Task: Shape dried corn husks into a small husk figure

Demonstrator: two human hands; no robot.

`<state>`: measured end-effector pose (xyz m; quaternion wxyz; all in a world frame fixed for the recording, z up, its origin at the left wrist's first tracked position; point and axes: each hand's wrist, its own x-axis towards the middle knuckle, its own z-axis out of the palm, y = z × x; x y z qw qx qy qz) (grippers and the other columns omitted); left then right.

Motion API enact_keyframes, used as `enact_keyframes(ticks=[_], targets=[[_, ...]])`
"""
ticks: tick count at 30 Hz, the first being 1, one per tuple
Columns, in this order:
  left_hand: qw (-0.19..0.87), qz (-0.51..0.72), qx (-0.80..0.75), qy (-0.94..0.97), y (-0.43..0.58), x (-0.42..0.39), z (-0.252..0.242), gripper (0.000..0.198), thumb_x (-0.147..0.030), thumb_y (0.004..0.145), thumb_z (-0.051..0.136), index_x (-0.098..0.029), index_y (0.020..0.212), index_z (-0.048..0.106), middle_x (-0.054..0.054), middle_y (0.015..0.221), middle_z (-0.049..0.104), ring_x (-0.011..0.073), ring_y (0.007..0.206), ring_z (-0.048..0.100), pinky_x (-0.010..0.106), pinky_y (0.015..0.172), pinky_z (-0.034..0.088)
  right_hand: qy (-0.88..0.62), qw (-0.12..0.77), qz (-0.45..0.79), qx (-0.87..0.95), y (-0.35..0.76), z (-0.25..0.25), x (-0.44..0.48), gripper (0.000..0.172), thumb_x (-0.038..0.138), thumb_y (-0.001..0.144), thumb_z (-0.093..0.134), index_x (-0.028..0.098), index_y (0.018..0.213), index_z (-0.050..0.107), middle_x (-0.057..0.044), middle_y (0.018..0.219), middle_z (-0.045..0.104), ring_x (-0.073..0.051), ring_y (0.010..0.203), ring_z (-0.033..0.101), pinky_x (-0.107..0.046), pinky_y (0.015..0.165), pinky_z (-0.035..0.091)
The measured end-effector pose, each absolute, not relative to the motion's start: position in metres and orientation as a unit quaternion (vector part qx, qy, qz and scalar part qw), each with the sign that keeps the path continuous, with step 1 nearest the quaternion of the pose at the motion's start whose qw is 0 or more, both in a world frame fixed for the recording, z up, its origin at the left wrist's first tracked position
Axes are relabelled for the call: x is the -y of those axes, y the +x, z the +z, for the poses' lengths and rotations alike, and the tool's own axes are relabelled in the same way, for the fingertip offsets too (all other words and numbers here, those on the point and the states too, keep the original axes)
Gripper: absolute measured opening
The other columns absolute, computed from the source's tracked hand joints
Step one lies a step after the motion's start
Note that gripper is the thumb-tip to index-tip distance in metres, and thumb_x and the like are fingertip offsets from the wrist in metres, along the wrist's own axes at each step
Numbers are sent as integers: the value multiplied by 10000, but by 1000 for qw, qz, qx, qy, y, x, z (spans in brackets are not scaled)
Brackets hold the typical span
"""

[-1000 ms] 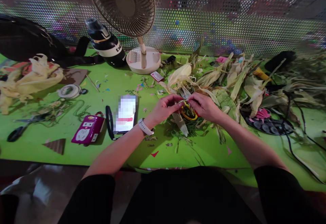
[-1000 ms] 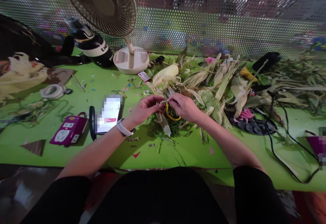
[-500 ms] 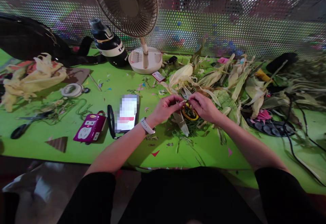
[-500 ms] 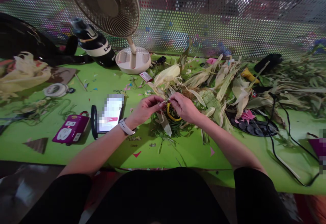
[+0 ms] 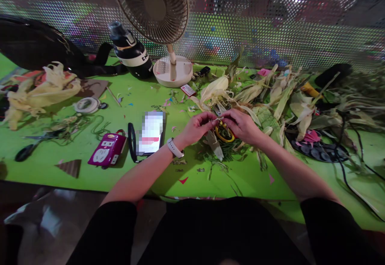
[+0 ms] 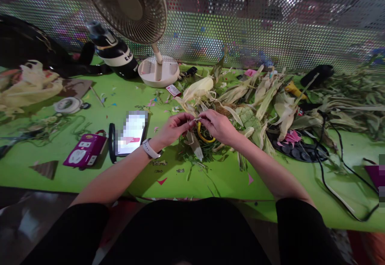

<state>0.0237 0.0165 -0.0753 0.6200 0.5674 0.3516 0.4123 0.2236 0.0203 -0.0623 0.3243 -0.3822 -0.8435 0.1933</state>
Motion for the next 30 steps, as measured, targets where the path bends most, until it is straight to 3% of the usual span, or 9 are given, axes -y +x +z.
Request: enact_keyframes(ticks=[5, 15, 25, 30], targets=[[652, 395, -342, 550, 24, -15, -75, 351, -484, 762, 727, -165, 866, 621, -25, 720, 545, 60, 558, 407, 224, 527, 346, -374, 263, 89, 885, 227, -67, -18, 280, 208, 974, 428, 187, 1186, 610, -89, 945, 691, -197, 784, 643, -309, 691, 494], [689, 367, -347, 520, 25, -17, -77, 362, -493, 750, 734, -165, 816, 594, -43, 662, 475, 50, 524, 360, 210, 480, 274, -384, 175, -50, 905, 223, -60, -15, 289, 105, 950, 378, 161, 1047, 644, -99, 855, 697, -186, 707, 596, -307, 641, 434], [591, 395, -342, 615, 20, -16, -73, 257, -410, 820, 677, -164, 857, 613, -6, 748, 563, 103, 670, 479, 254, 650, 419, -382, 191, -62, 902, 228, -64, -18, 262, 106, 944, 415, 135, 1104, 620, -112, 896, 708, -204, 748, 623, -312, 668, 437], [606, 416, -340, 586, 20, -19, -79, 331, -483, 814, 668, -170, 866, 574, -19, 738, 531, 82, 615, 439, 229, 581, 377, -409, 254, -38, 876, 233, -53, -16, 242, 154, 969, 404, 153, 1127, 588, -81, 893, 715, -192, 765, 663, -286, 668, 484]])
